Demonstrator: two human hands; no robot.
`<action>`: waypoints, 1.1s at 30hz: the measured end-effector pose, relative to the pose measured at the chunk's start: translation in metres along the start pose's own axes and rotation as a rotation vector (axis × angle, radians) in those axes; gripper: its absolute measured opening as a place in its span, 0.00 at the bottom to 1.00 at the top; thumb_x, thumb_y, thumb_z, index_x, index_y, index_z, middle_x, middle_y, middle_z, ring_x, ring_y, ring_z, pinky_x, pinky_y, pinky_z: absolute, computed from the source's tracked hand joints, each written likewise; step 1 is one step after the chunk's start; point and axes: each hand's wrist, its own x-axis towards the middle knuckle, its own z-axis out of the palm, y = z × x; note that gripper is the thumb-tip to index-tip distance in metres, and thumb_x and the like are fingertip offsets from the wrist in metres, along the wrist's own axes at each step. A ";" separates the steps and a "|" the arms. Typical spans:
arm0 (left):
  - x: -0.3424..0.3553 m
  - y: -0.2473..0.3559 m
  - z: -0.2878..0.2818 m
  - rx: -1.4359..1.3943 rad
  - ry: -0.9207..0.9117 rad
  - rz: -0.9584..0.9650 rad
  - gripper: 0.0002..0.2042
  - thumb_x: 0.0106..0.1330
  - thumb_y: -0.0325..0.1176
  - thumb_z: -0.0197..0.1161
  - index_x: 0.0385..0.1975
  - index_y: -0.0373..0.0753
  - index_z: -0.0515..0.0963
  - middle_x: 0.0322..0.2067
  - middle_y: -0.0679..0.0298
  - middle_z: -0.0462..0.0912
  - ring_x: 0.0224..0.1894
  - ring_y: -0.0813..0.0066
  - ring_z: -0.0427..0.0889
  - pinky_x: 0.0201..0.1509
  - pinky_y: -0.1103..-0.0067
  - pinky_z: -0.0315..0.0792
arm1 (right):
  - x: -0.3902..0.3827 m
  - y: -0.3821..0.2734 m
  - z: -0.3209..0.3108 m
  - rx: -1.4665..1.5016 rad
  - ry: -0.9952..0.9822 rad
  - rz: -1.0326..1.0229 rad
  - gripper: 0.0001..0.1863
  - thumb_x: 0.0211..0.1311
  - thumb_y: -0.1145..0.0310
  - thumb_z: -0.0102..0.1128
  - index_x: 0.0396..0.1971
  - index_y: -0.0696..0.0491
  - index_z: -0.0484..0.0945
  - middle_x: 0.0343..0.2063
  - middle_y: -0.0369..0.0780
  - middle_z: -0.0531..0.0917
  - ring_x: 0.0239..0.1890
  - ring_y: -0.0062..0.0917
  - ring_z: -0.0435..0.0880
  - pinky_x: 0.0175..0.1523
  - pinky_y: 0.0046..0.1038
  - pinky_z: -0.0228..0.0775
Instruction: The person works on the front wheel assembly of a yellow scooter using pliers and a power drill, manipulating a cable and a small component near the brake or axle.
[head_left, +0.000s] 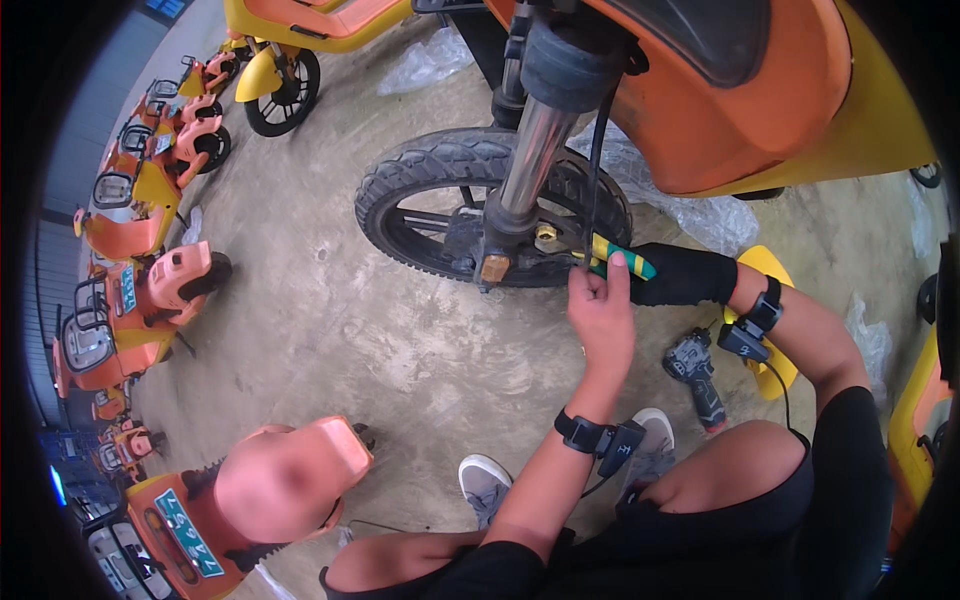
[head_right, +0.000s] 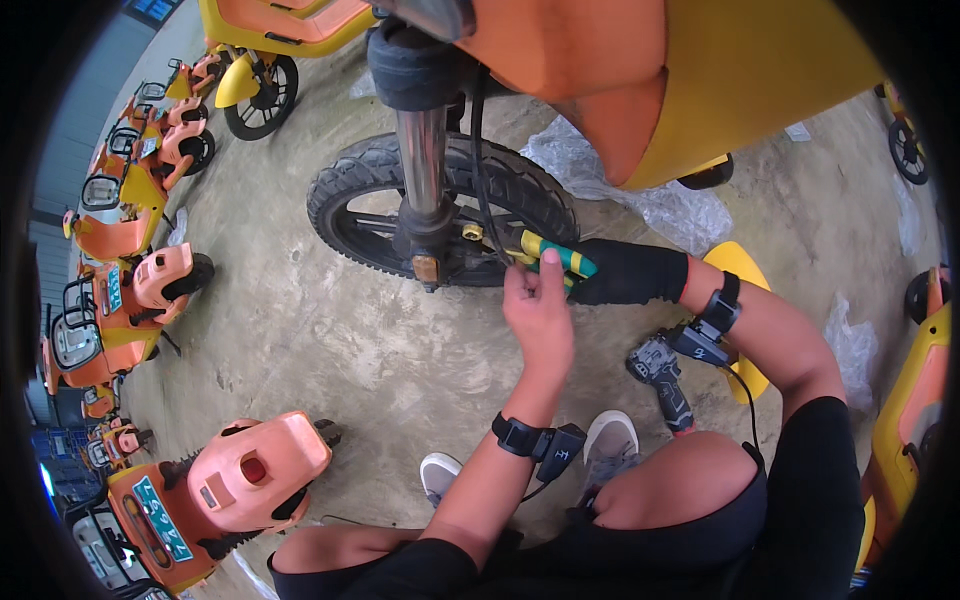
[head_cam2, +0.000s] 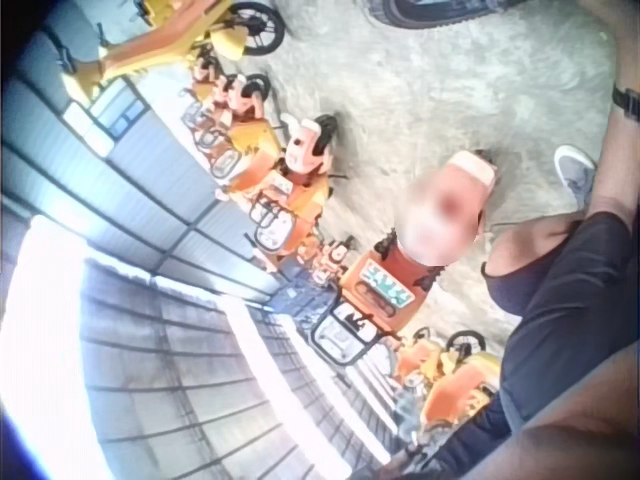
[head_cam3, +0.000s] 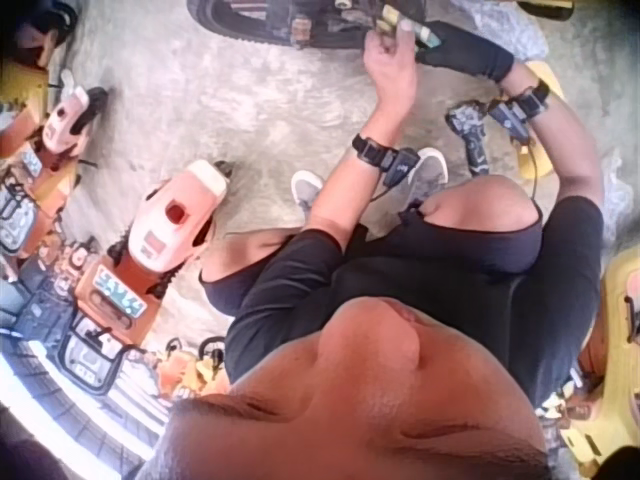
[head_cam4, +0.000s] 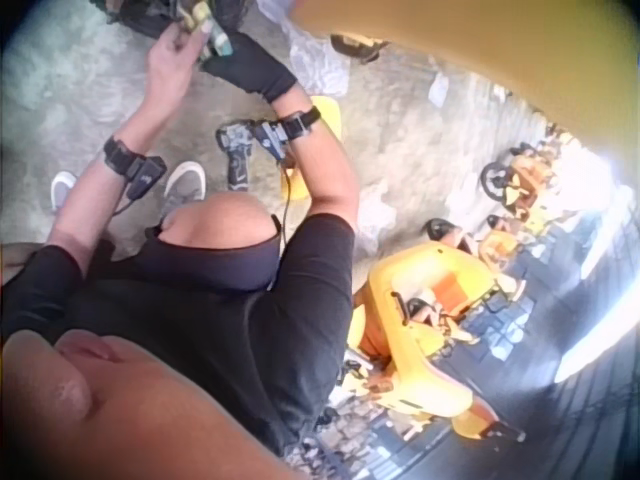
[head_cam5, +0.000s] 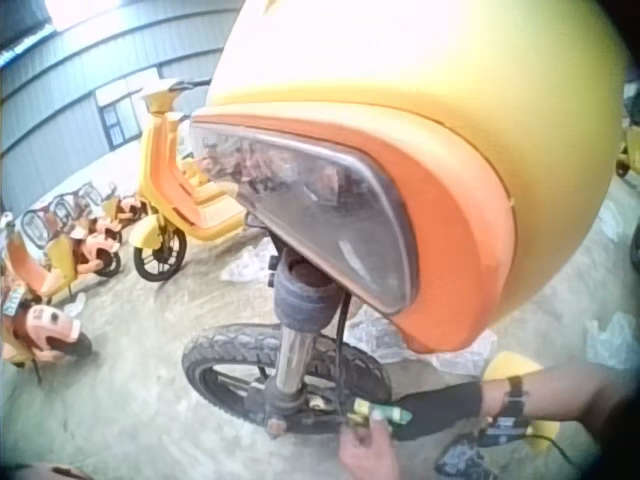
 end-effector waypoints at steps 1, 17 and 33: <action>0.002 -0.004 -0.003 0.007 -0.002 0.005 0.14 0.70 0.40 0.63 0.31 0.34 0.73 0.20 0.77 0.63 0.24 0.91 0.60 0.25 0.86 0.55 | 0.003 0.002 0.002 -0.014 -0.003 -0.010 0.17 0.60 0.66 0.63 0.47 0.56 0.75 0.35 0.38 0.82 0.36 0.19 0.76 0.45 0.28 0.71; -0.008 0.044 0.016 -0.296 -0.051 -0.313 0.15 0.70 0.43 0.62 0.25 0.41 0.72 0.15 0.78 0.60 0.15 0.90 0.56 0.17 0.83 0.49 | -0.023 -0.086 -0.024 0.016 -0.029 0.310 0.13 0.60 0.63 0.61 0.27 0.60 0.79 0.19 0.37 0.80 0.20 0.18 0.79 0.29 0.23 0.72; -0.006 0.016 0.015 -0.201 -0.063 -0.178 0.14 0.73 0.43 0.58 0.30 0.41 0.71 0.16 0.78 0.61 0.18 0.91 0.57 0.20 0.85 0.53 | -0.014 -0.062 -0.026 -0.069 -0.074 0.320 0.15 0.62 0.60 0.64 0.41 0.56 0.79 0.33 0.38 0.84 0.36 0.18 0.78 0.44 0.26 0.70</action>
